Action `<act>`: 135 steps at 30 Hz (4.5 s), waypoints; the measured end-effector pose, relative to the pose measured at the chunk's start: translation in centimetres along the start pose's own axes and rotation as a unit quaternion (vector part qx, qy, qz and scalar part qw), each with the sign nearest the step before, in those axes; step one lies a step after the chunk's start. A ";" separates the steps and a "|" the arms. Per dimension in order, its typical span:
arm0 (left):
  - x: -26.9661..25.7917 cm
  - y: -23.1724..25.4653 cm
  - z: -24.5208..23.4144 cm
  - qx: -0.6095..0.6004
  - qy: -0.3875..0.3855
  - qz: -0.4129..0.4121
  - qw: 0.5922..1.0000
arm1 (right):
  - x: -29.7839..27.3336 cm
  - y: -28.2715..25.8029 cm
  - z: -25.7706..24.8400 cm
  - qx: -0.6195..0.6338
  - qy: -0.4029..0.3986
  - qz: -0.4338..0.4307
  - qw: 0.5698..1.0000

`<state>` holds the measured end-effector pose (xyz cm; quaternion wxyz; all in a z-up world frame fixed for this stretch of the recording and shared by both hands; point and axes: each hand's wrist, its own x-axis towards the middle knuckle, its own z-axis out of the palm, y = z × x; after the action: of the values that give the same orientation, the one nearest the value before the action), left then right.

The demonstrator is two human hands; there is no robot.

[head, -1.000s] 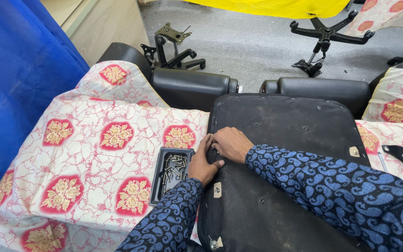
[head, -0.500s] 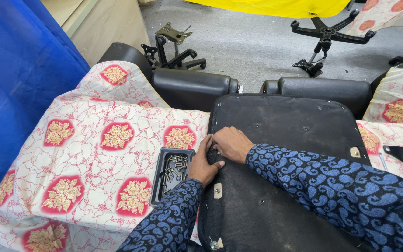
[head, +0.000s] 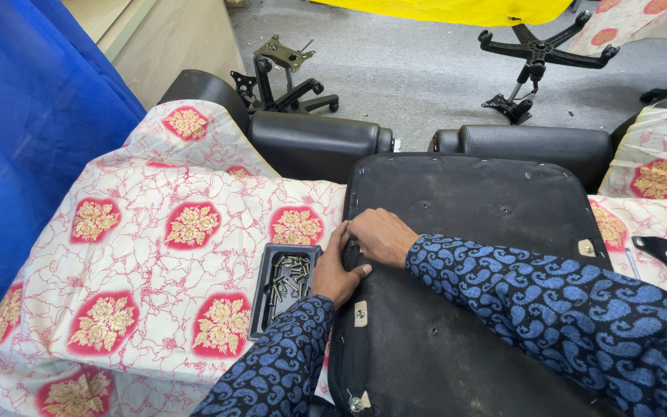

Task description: The person removes the gas lift cylinder and base plate from an office chair seat using a screwdriver. They then flip the seat and unscrew fasteners from the underside, placing the removed screws into a tray.

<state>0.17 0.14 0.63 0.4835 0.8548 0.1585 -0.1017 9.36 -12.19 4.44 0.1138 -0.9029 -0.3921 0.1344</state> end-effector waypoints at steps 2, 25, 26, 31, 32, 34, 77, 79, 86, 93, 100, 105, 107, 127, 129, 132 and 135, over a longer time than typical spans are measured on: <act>-0.1 0.1 -0.1 0.000 0.005 0.006 1.000 | 0.0 0.1 0.2 0.011 0.053 -0.073 0.996; -0.6 0.5 -0.1 0.011 0.028 0.014 0.999 | -1.1 -0.3 -0.6 0.047 0.048 -0.054 0.996; -0.6 0.5 -0.1 0.013 0.033 0.017 0.999 | -1.1 -0.5 -0.8 0.054 0.036 -0.026 0.998; -0.3 0.3 0.2 0.009 0.034 0.012 0.999 | -0.6 -0.6 -1.1 0.036 -0.019 0.046 0.998; -0.2 0.2 0.3 0.005 0.042 0.025 0.999 | -0.5 -0.5 -0.9 0.036 -0.011 0.027 0.999; -0.2 0.0 0.4 0.007 0.040 0.017 0.999 | -0.5 -0.3 -0.6 0.025 0.024 -0.027 0.999; -8.1 -1.7 -3.8 0.000 0.178 -0.012 0.984 | -7.6 -5.4 2.9 0.387 0.159 0.202 0.886; -7.4 -0.3 -3.2 0.031 0.159 0.034 0.986 | -8.9 -3.2 2.5 0.351 0.216 0.208 0.887; -5.1 2.9 -0.1 0.057 0.077 0.107 0.990 | -15.7 4.4 2.1 0.060 0.352 0.267 0.895; -3.7 4.2 3.1 0.036 -0.014 0.119 0.992 | -20.4 6.9 3.9 0.071 0.274 0.389 0.877; -1.6 5.4 6.7 -0.121 -0.122 -0.050 0.984 | -21.9 5.2 3.7 0.502 0.281 0.440 0.689; -2.0 6.8 7.8 -0.180 -0.178 -0.081 0.964 | -22.3 3.3 1.8 0.640 0.287 0.372 0.608; -2.8 7.4 8.0 -0.218 -0.191 -0.098 0.952 | -22.4 2.4 1.2 0.643 0.291 0.352 0.615; -17.3 4.2 7.8 -0.323 -0.103 -0.124 0.933 | -31.3 -9.1 5.0 0.626 0.260 0.349 0.647; -18.8 4.0 8.2 -0.329 -0.096 -0.124 0.931 | -32.8 -9.8 5.3 0.626 0.263 0.352 0.644; -20.8 4.2 9.1 -0.335 -0.095 -0.121 0.930 | -34.5 -10.5 5.4 0.644 0.281 0.354 0.618; -22.0 4.7 9.1 -0.338 -0.082 -0.122 0.930 | -35.5 -10.6 5.3 0.661 0.300 0.362 0.585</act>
<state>-18.72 -13.75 6.88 0.7391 0.6034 0.2463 -0.1702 -22.90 -30.81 8.25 0.7322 -0.6353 0.2204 0.1083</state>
